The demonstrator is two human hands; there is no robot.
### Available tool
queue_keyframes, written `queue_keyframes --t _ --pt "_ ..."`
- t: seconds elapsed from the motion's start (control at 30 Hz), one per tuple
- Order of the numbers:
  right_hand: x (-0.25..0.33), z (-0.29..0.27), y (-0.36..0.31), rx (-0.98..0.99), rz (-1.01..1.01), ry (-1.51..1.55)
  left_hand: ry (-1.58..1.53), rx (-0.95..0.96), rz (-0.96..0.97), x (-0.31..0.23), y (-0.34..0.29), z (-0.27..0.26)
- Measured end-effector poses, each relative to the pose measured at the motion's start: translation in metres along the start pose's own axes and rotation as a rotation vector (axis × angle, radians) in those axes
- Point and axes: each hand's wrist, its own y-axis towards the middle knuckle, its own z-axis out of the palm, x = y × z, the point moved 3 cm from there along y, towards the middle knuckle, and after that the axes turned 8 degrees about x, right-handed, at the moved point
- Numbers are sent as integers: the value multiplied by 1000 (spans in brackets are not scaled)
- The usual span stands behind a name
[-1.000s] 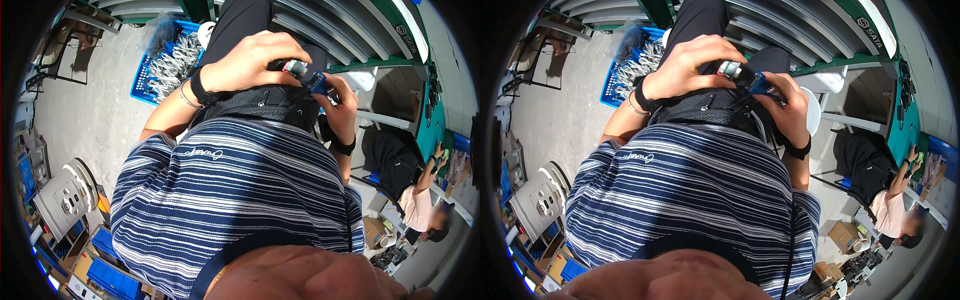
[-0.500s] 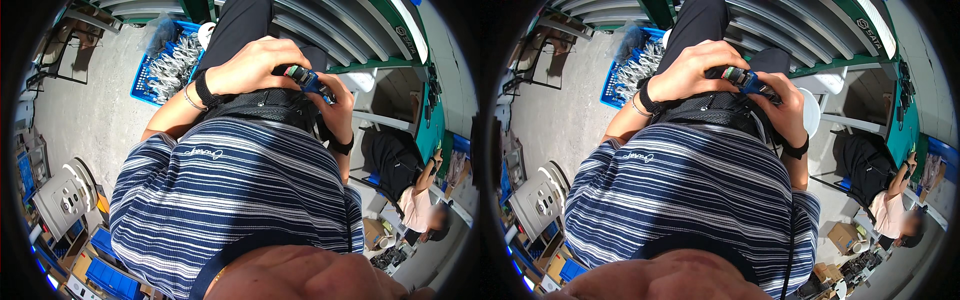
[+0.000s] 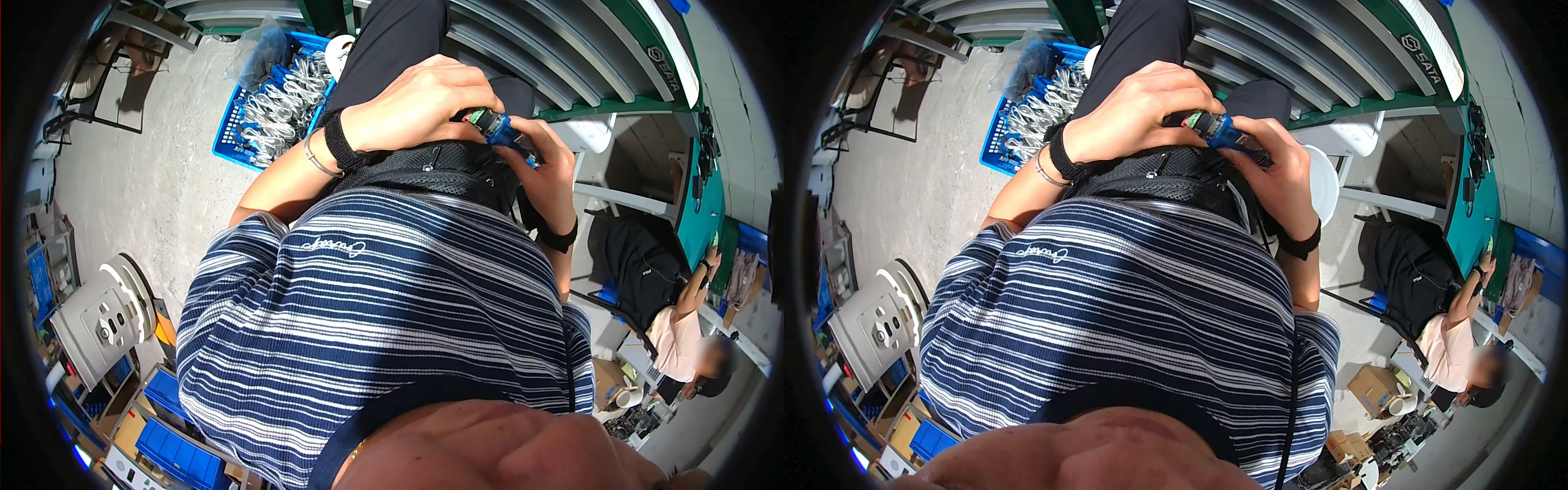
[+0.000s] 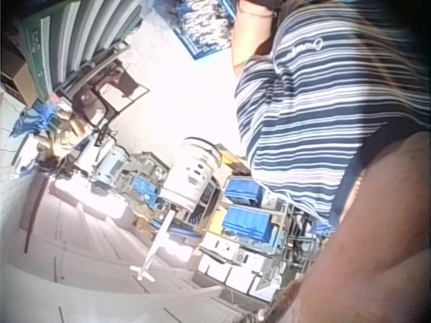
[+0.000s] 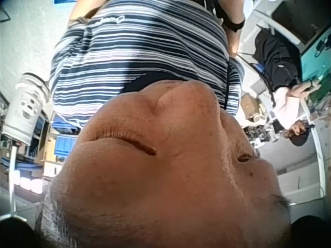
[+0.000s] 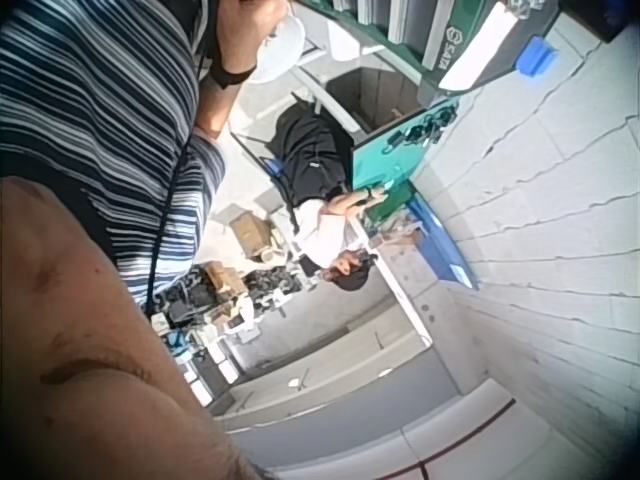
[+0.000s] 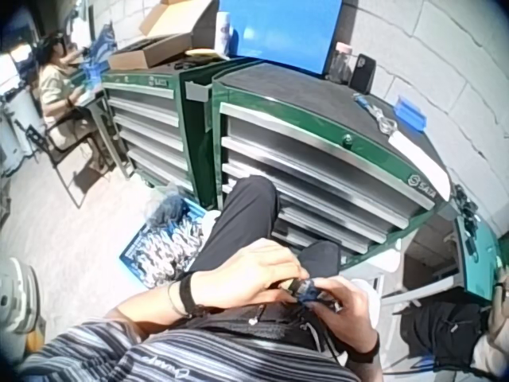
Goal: Assembling and inspecting electronic cables with blue D-sub connectors at a workbench.
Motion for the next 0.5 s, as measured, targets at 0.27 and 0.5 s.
queue_keyframes --t 0.27,0.5 --pt "4 3 -1 16 54 3 -55 33 5 3 2 -1" --pt "3 2 1 -82 2 -85 8 -75 77 0 7 -1"
